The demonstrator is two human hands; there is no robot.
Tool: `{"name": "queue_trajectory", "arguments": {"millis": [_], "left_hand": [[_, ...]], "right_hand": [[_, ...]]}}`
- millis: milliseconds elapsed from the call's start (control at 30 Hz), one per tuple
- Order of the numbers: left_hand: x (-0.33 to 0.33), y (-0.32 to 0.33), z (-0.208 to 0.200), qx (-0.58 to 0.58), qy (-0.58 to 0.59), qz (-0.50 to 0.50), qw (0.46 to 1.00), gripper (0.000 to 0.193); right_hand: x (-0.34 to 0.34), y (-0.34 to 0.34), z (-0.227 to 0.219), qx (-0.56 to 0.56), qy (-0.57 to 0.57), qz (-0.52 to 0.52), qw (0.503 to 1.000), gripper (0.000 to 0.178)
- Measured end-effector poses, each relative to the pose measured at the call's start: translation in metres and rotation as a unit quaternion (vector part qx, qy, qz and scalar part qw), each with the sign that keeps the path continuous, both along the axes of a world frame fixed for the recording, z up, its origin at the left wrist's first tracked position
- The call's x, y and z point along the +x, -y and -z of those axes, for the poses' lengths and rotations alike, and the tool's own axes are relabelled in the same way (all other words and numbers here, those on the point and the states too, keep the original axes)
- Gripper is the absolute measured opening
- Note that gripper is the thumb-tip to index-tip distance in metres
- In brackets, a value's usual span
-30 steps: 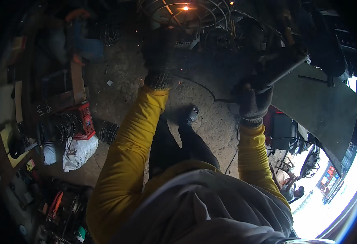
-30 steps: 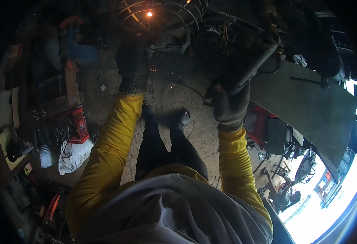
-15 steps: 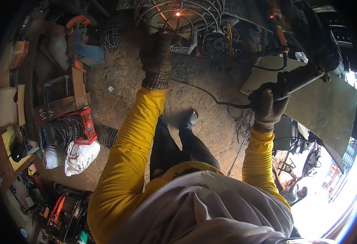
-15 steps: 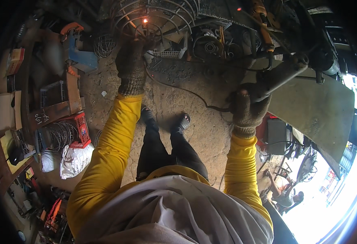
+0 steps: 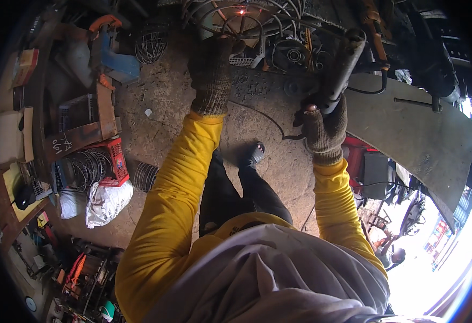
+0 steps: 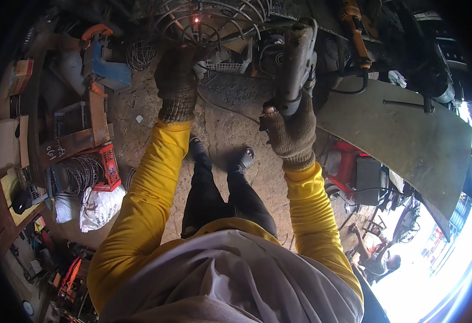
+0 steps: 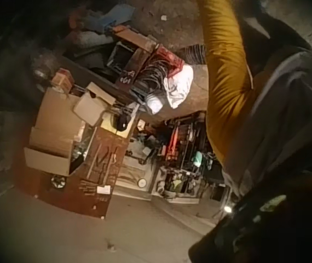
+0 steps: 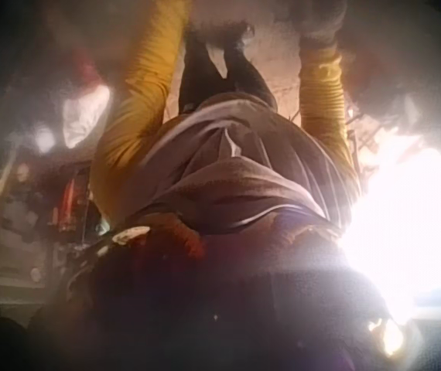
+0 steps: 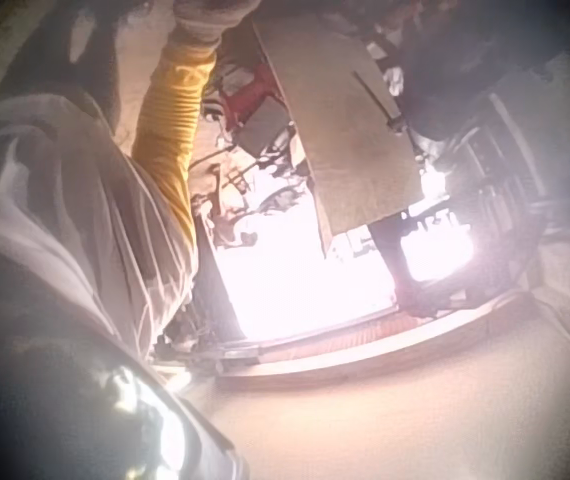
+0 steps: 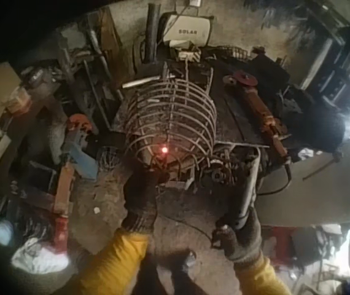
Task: The person positions a metal pipe and a wire cage, then uses a welding tool to join parts of the wire cage. They then use a handheld grinder on the metal cage while holding it by hand.
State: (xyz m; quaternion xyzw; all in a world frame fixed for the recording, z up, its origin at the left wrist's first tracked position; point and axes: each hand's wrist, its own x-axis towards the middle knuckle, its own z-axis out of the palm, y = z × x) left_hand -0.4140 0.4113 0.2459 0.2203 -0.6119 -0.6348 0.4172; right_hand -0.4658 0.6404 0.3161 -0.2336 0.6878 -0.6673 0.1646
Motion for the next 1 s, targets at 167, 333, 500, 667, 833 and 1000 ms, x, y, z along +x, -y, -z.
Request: {"name": "queue_trajectory", "arguments": {"millis": [167,333,500,667,833,1000], "left_hand": [[-0.001,0.000,0.005,-0.031,0.000,-0.014,0.999,0.019],[-0.002,0.000,0.007,-0.064,-0.001,-0.024,0.998,0.020],[0.002,-0.001,-0.007,-0.058,0.028,-0.013,0.998,0.019],[0.002,-0.001,-0.009,-0.070,0.051,-0.021,0.996,0.017],[0.001,-0.003,-0.011,-0.079,0.044,-0.031,0.995,0.016],[0.000,-0.002,-0.013,-0.106,0.043,-0.046,0.992,0.016]], "right_hand": [[-0.003,0.004,0.006,0.035,-0.017,-0.012,0.999,0.049],[-0.004,0.005,0.011,0.073,-0.059,-0.026,0.995,0.046],[-0.002,0.009,0.008,0.083,-0.047,-0.016,0.995,0.046],[-0.004,0.009,0.008,0.089,-0.055,-0.021,0.994,0.045],[-0.013,0.012,0.017,0.004,-0.053,-0.056,0.997,0.059],[-0.009,0.017,0.011,-0.003,-0.040,-0.042,0.998,0.065]]}}
